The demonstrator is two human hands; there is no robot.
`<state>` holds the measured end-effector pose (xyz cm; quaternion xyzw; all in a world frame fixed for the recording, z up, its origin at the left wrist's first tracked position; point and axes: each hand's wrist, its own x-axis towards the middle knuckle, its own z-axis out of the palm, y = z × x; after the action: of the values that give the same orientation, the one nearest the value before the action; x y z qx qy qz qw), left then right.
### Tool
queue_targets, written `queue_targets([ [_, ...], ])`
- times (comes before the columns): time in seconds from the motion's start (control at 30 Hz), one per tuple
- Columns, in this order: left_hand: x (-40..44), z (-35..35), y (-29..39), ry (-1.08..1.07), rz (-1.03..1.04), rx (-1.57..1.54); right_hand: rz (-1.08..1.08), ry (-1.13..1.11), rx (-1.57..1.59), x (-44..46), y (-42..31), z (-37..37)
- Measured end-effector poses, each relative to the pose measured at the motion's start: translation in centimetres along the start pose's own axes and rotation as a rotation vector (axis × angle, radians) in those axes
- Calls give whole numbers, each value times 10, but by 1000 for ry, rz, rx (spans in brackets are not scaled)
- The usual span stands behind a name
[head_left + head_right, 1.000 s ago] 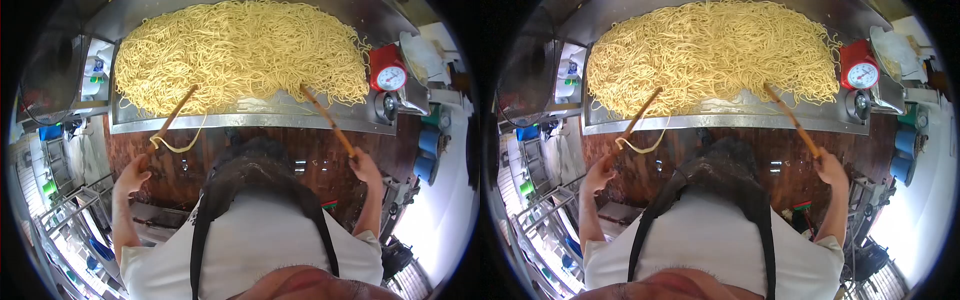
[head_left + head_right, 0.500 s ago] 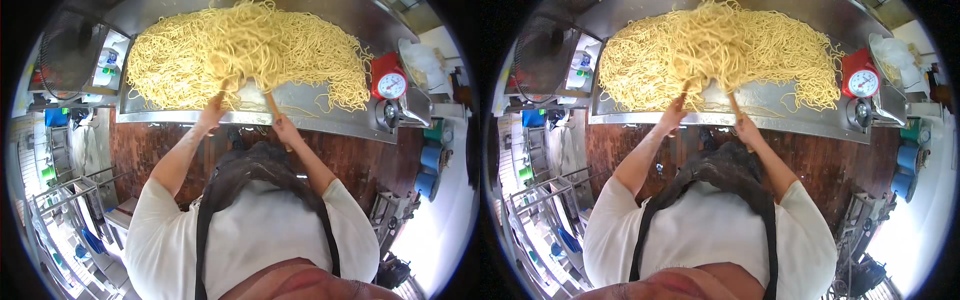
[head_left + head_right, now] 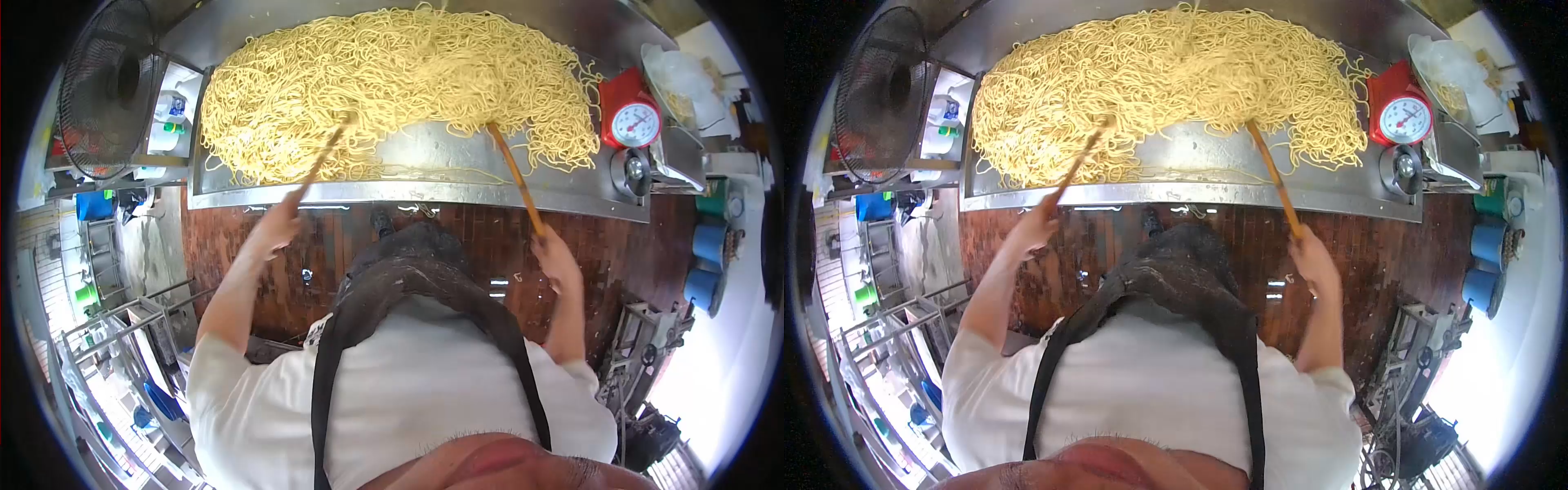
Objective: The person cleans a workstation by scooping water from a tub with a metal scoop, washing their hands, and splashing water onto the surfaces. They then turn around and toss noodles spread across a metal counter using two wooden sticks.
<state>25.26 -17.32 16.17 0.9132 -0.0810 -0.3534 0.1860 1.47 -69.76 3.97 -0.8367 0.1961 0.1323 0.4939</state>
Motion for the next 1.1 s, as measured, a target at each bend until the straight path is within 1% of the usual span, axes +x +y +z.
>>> queue_targets([
  [0.03,32,28,15,-35,-60,-123,-146,120,110,34,6,33],
  [0.07,79,58,20,30,97,-47,-33,49,94,65,-27,52],
  [0.1,112,78,47,21,169,3,86,-25,76,88,-57,61],
  [0.17,145,79,120,-117,205,70,86,44,207,112,-72,60],
  [0.2,146,71,133,-163,237,88,121,55,211,102,-59,52],
  [0.27,106,22,106,-196,384,120,184,81,143,82,-37,-10],
  [0.3,101,6,68,-121,397,178,242,88,94,51,-26,-43],
  [0.33,78,-33,50,-208,211,226,122,15,-85,28,-1,-78],
  [0.37,59,-64,5,-177,117,210,15,13,-34,-8,-7,-105],
  [0.4,21,-111,-8,-225,132,240,116,24,-201,-41,-4,-136],
  [0.43,-9,-142,-34,-177,231,160,259,43,-377,-74,-20,-161],
  [0.47,-44,-168,-8,-182,-61,126,315,126,-532,-108,-53,-172],
  [0.5,-62,-189,12,-177,-350,95,367,216,-684,-134,-90,-179],
  [0.53,-42,-185,-15,-72,-156,92,329,268,-787,-150,-131,-179],
  [0.57,-9,-168,-67,37,33,81,282,316,-892,-157,-168,-174],
  [0.6,24,-152,-105,155,221,69,282,337,-832,-152,-198,-167],
  [0.63,57,-126,-87,143,77,262,280,356,-768,-140,-224,-158],
  [0.67,129,-74,-137,278,430,177,276,371,-702,-123,-242,-145],
  [0.73,96,-90,13,-165,-63,82,159,288,-680,-76,-268,-115],
  [0.77,131,-82,-18,-112,153,123,102,247,-677,-51,-283,-104],
  [0.83,121,-113,-68,-95,243,84,1,138,-829,-3,-293,-76],
  [0.9,72,-164,-129,-66,175,-35,120,-3,-878,53,-310,-37],
  [0.97,41,-191,-186,-22,121,-83,91,-77,-820,141,-267,7],
  [1.0,49,-187,-196,11,101,23,92,-83,-777,204,-233,41],
  [1.03,63,-166,-206,38,75,123,21,-44,-675,258,-225,84],
  [1.07,101,-139,-208,90,142,4,-132,-50,-441,293,-251,130],
  [1.1,146,-110,-209,205,223,51,-244,13,-390,321,-277,175],
])
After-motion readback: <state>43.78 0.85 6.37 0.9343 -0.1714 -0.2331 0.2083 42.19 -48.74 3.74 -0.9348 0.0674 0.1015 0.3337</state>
